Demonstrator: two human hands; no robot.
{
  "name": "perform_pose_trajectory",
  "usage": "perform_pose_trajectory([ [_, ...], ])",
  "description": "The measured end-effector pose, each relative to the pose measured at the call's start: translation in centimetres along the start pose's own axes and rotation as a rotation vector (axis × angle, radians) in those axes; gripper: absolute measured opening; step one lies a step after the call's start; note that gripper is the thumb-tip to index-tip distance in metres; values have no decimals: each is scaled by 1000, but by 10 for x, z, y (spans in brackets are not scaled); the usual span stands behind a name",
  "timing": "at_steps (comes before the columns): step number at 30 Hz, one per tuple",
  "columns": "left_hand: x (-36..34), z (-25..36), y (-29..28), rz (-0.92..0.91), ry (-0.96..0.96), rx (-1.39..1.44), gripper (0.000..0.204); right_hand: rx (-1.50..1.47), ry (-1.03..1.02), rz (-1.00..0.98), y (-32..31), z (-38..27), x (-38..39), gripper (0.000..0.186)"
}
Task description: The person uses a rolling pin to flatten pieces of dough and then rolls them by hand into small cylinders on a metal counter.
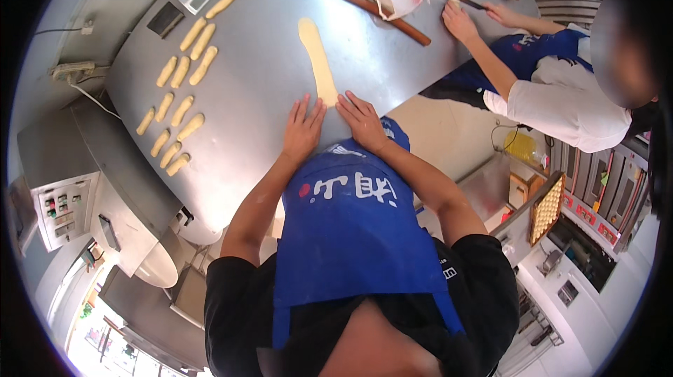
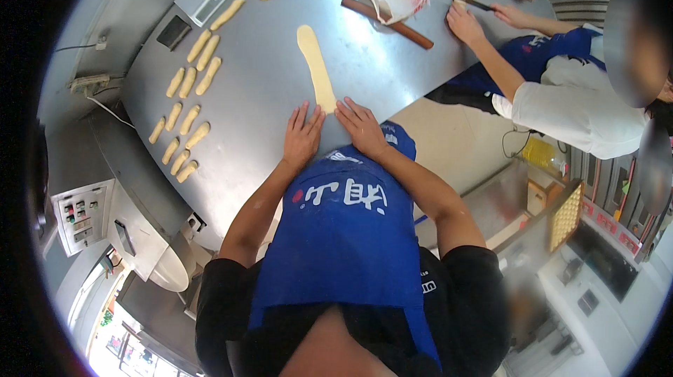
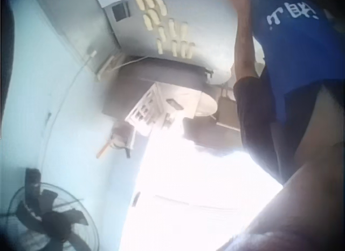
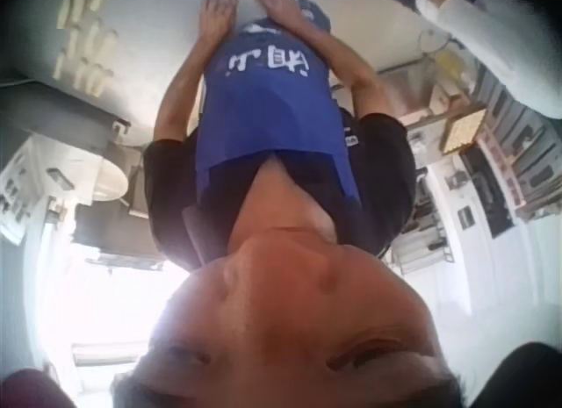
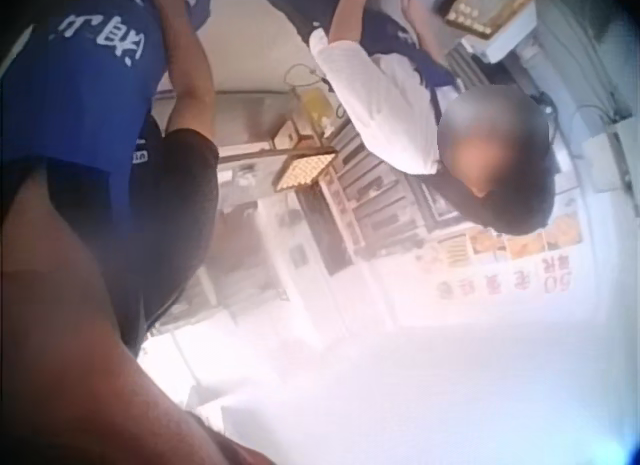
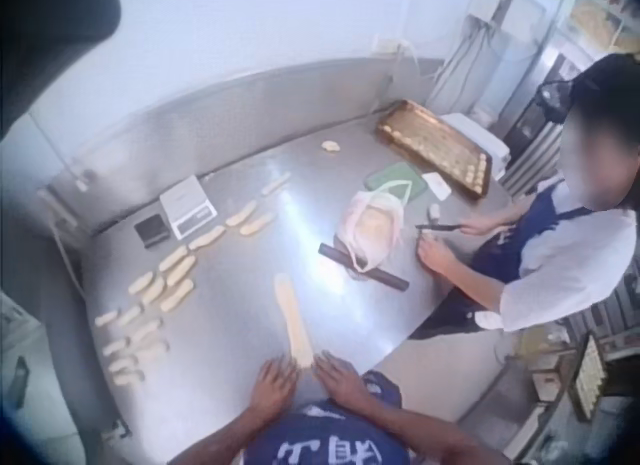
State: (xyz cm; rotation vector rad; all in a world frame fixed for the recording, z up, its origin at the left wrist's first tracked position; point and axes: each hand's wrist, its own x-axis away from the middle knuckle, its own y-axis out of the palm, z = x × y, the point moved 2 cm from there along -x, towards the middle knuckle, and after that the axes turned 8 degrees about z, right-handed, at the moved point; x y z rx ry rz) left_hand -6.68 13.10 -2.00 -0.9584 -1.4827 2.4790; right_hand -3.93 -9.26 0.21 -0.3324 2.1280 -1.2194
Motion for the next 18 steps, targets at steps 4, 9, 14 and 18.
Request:
perform_pose_trajectory([
  [4,-12,16,-7,-101,-165,76,56,-137,167,59,-1,-7,-2,58],
  [9,0,14,5,-209,-84,45,57,-79,105,-89,11,-17,2,53],
  [14,-13,6,-6,-234,9,100,57,-123,11,-238,2,5,4,52],
  [18,-5,1,-5,-203,49,-10,55,-99,-40,-212,-8,9,1,47],
])
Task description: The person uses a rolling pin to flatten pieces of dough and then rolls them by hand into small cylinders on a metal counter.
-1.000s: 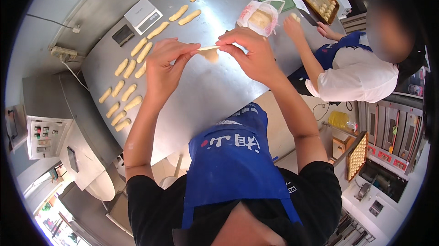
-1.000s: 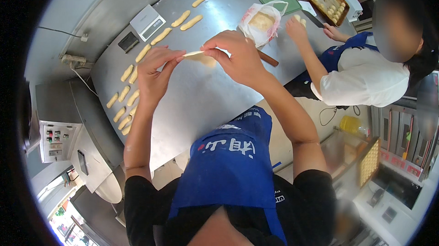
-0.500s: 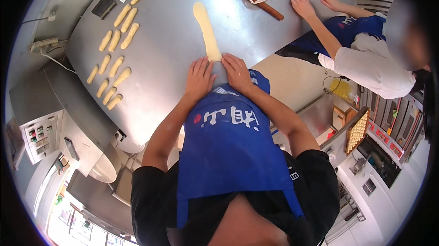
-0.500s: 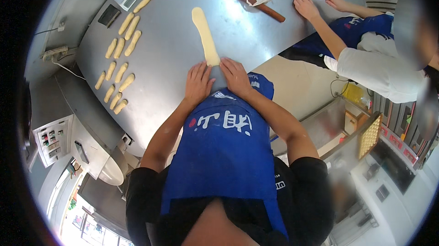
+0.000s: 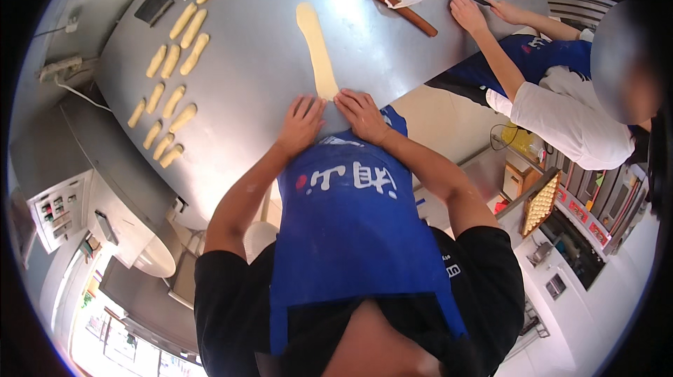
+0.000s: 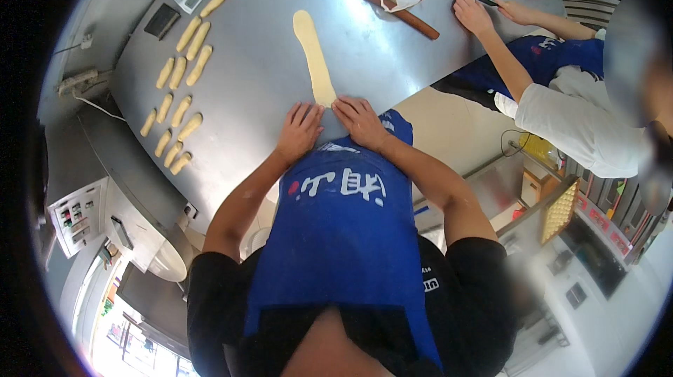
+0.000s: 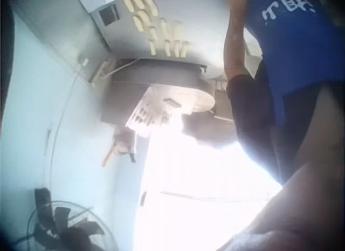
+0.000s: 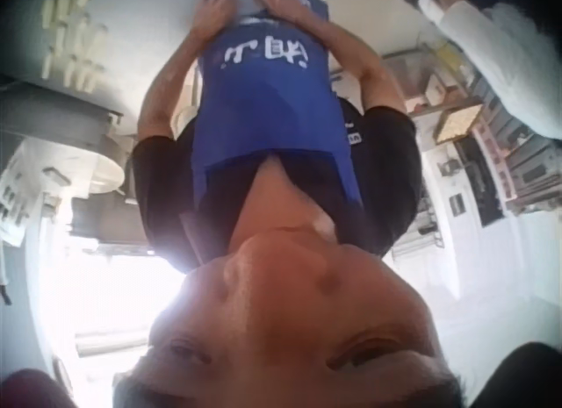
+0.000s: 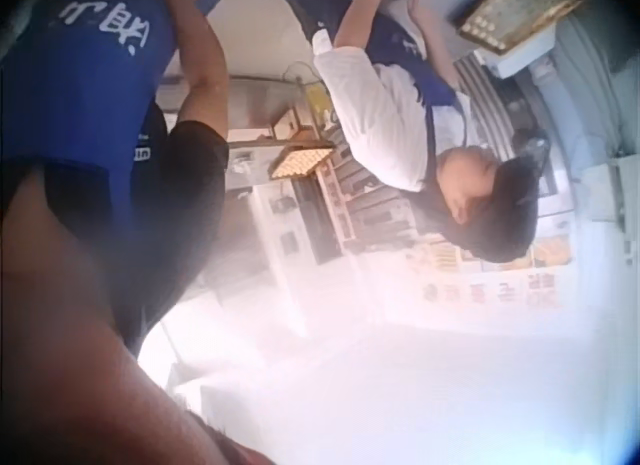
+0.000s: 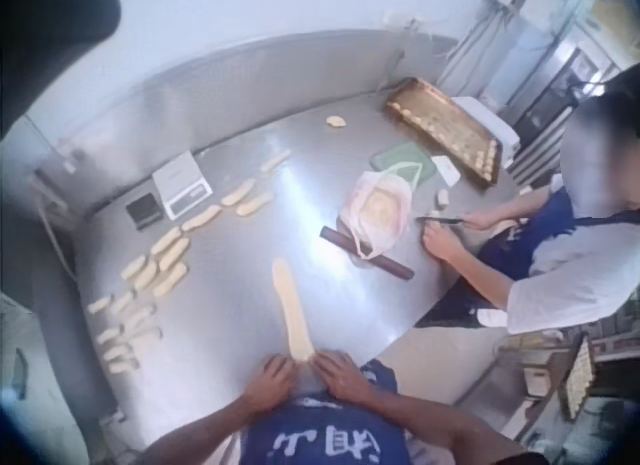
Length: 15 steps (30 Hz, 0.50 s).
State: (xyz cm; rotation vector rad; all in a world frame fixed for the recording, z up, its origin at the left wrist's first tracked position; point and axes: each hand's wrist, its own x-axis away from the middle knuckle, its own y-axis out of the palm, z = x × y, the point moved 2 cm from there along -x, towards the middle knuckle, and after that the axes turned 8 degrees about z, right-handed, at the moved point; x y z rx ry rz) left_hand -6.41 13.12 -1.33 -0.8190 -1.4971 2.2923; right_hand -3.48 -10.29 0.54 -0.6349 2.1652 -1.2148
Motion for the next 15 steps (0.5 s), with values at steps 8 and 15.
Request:
perform_pose_trajectory([
  [8,-35,-39,8,142,-358,412,36,-214,532,186,-9,51,-73,38],
  [15,-168,-130,16,407,-618,77,44,-115,283,203,3,104,-231,44],
])
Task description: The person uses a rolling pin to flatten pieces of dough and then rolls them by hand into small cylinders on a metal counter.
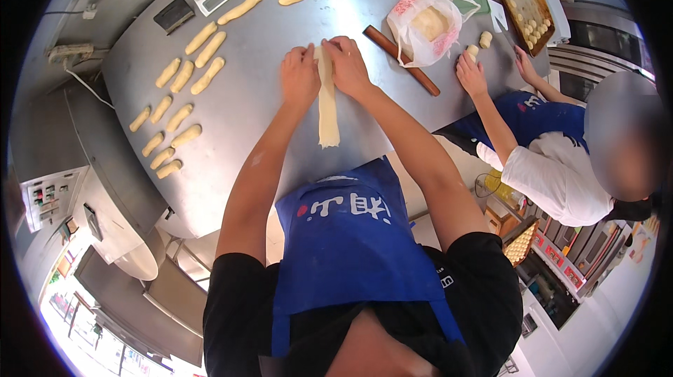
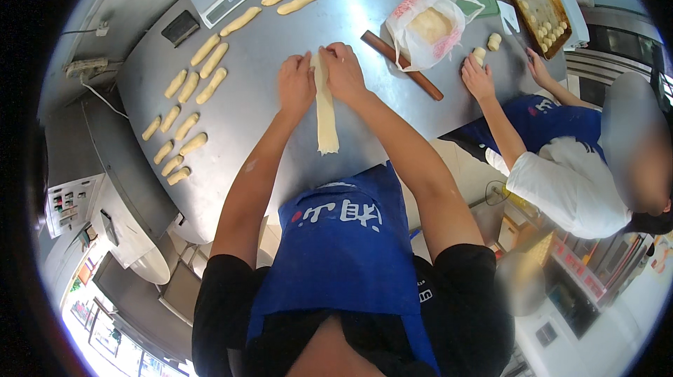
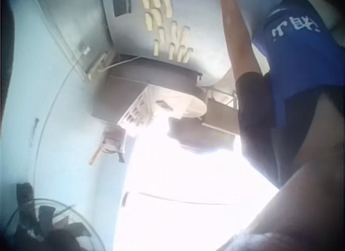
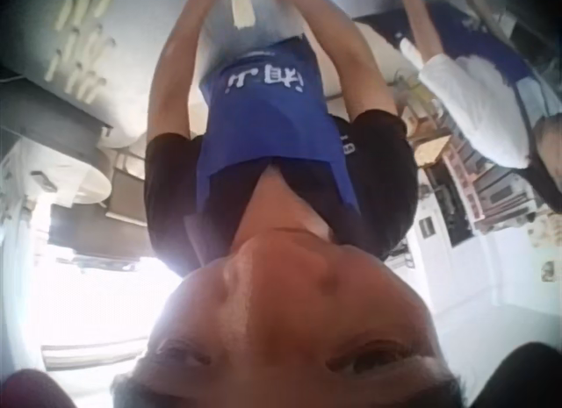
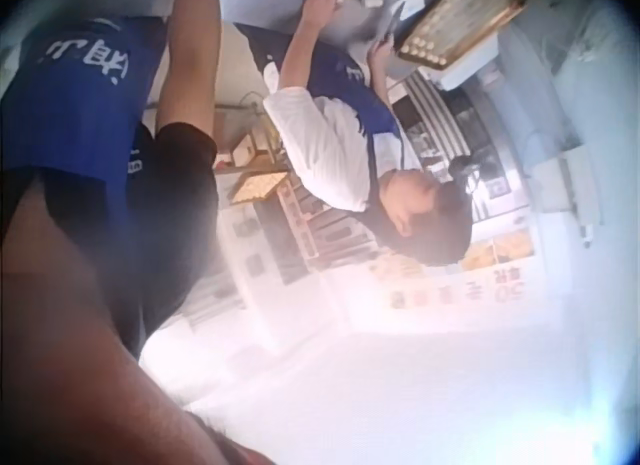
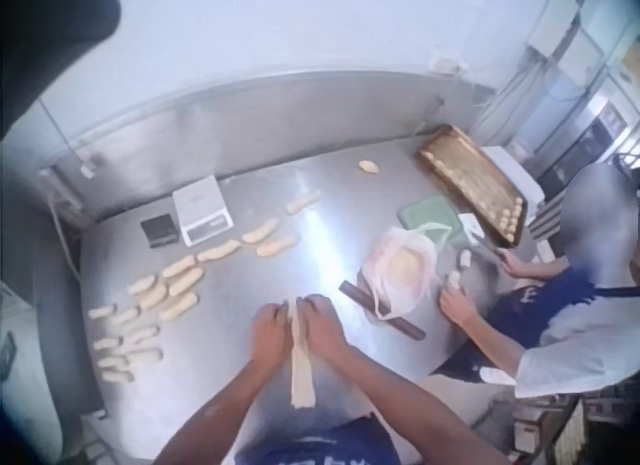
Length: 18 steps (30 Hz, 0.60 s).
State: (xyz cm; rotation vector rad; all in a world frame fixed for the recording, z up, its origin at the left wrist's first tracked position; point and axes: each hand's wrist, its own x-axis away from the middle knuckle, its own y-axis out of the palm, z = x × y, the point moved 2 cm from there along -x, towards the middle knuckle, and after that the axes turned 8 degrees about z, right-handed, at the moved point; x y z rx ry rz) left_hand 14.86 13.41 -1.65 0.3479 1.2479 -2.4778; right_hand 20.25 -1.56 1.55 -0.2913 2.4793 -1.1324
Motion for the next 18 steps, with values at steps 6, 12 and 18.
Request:
perform_pose_trajectory([
  [6,28,3,-8,-124,175,-86,42,32,-210,-96,6,13,19,42],
  [12,6,7,-10,83,-184,134,44,12,-119,153,-4,-9,4,40],
  [18,37,10,-5,-81,135,54,40,31,-235,-29,2,8,33,39],
])
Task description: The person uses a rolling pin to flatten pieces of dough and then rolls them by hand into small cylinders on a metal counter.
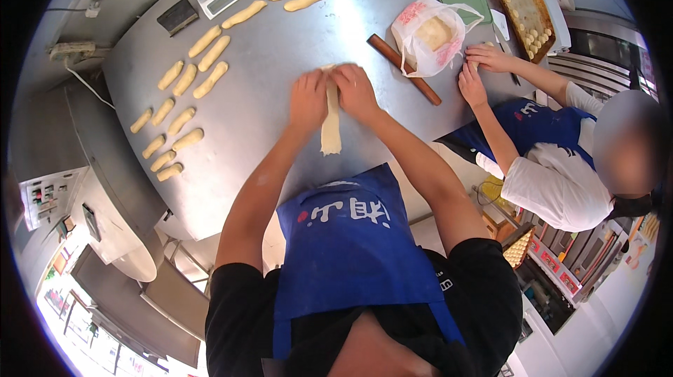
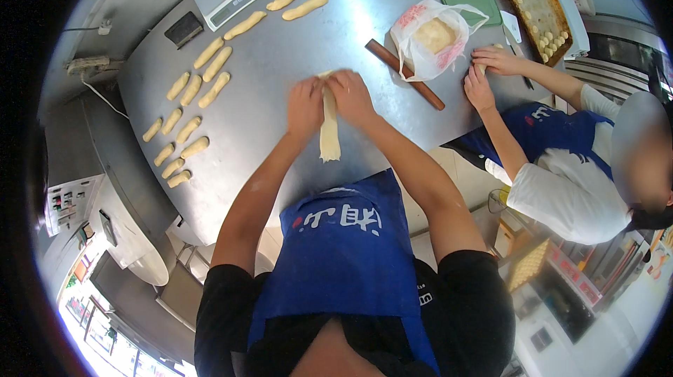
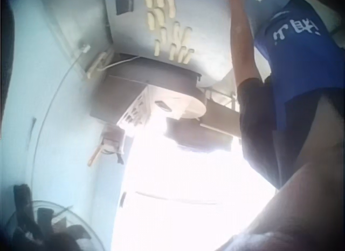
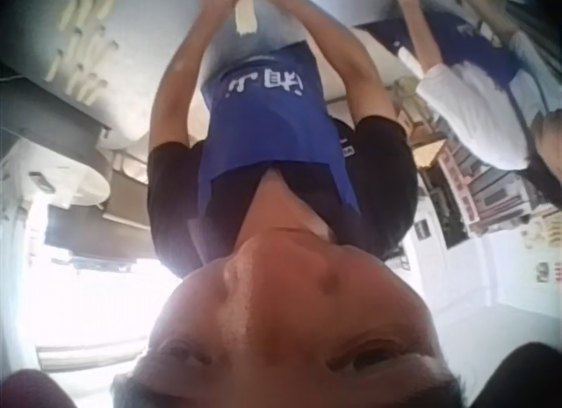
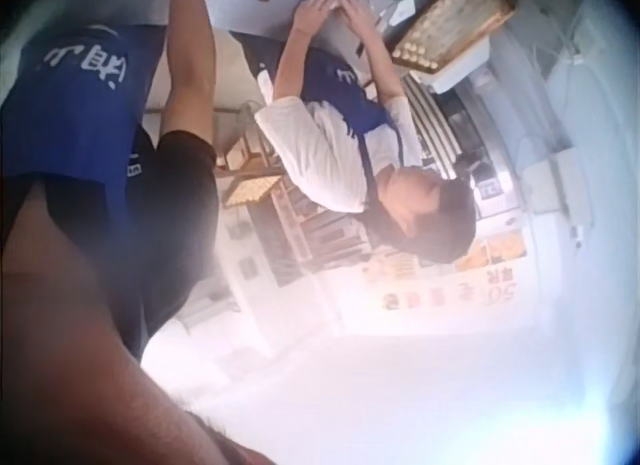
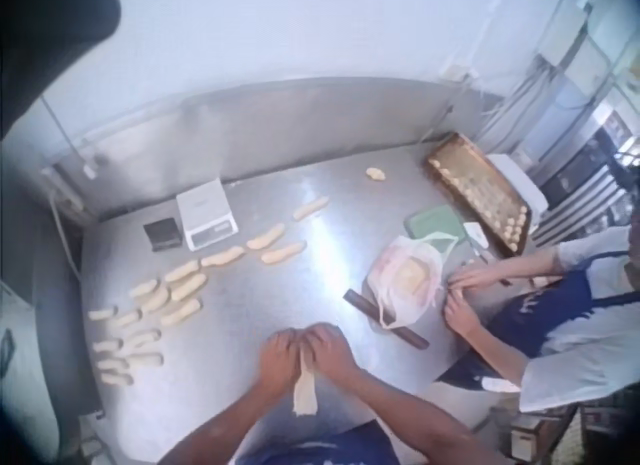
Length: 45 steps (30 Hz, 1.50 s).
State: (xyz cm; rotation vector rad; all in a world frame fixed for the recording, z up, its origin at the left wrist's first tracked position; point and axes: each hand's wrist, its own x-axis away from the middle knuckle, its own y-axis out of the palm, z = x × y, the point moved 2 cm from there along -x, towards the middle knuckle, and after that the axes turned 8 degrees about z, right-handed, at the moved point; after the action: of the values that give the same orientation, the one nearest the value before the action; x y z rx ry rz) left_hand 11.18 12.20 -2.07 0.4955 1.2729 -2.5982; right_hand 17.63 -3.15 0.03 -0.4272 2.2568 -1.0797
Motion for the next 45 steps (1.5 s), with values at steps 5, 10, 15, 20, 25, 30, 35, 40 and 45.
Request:
perform_pose_trajectory([
  [5,-11,11,-12,79,-217,124,41,3,125,48,-16,-1,-1,35],
  [10,-18,5,2,118,-178,-37,36,-71,45,69,-7,-12,-14,24],
  [15,41,21,-12,35,-157,179,36,-91,16,-33,-15,-11,46,22],
  [20,-12,19,-21,208,-396,93,30,-51,213,220,-27,-27,4,26],
  [25,37,28,-14,100,-189,134,22,-66,142,67,-21,-33,46,30],
  [30,72,37,-27,41,-630,352,25,-111,85,31,-31,-31,89,30],
  [35,26,13,-28,165,-532,268,21,-125,272,67,-30,-33,34,26],
  [40,47,15,-25,96,-497,387,23,-182,440,-102,-23,-41,48,30],
  [45,28,28,-23,-22,-750,441,17,-221,499,8,-19,-31,64,27],
])
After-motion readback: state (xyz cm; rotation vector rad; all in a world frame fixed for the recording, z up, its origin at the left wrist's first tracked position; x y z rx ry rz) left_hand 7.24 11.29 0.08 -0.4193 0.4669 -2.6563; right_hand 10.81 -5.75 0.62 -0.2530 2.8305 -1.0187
